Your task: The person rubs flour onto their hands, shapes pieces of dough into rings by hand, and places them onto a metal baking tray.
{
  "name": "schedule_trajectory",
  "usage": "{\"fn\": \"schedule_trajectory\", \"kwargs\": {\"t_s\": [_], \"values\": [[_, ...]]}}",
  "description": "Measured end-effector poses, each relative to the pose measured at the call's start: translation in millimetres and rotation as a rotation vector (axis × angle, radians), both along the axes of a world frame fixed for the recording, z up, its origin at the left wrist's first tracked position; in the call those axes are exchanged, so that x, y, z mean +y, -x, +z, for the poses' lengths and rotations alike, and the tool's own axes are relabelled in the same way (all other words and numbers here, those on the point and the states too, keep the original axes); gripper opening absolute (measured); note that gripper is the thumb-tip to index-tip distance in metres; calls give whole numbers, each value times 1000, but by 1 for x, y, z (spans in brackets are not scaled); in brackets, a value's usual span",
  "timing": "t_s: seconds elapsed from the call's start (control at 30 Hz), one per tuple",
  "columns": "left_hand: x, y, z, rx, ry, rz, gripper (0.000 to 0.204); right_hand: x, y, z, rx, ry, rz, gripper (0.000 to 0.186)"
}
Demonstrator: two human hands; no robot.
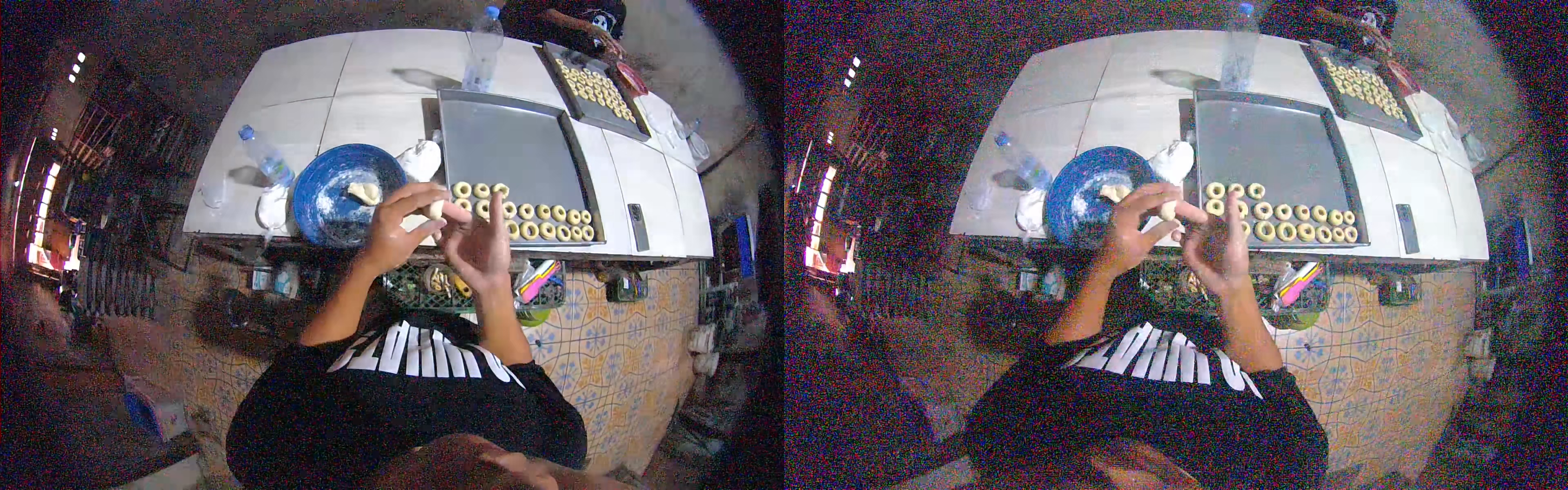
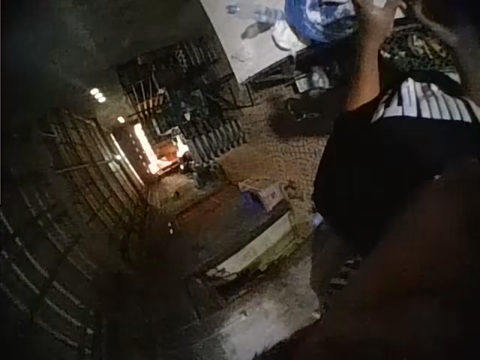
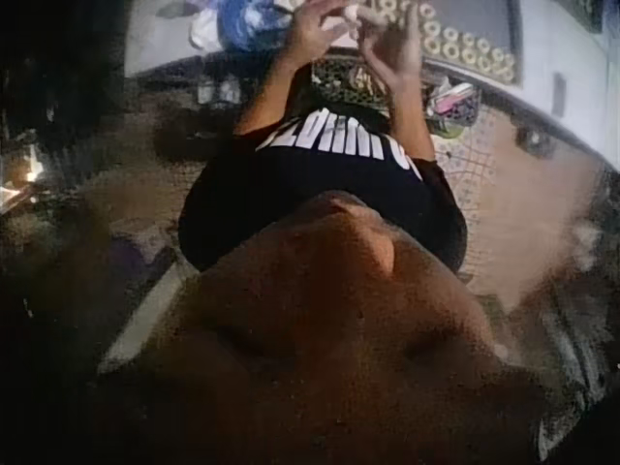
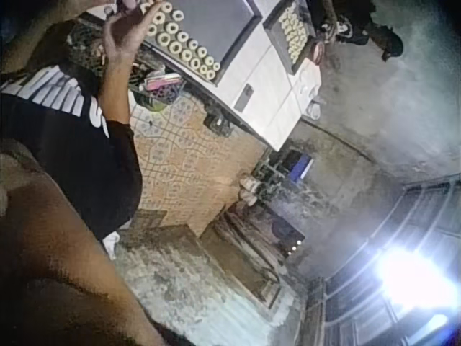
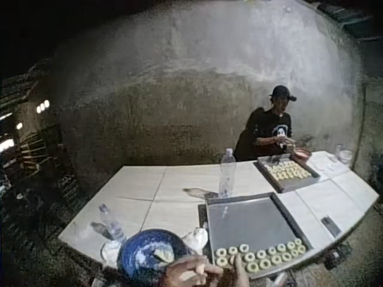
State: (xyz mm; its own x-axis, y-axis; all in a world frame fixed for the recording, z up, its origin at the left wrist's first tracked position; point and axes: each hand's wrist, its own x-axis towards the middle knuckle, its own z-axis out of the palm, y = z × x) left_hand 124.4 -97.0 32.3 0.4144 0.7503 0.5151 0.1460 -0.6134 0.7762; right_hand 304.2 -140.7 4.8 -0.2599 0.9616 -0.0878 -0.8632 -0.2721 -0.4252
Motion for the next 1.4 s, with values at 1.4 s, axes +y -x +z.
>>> {"fn": "schedule_trajectory", "kwargs": {"t_s": [1.4], "values": [[-5, -6, 3, -234, 190, -29, 26, -11, 3, 2, -1305, -720, -450, 82]]}}
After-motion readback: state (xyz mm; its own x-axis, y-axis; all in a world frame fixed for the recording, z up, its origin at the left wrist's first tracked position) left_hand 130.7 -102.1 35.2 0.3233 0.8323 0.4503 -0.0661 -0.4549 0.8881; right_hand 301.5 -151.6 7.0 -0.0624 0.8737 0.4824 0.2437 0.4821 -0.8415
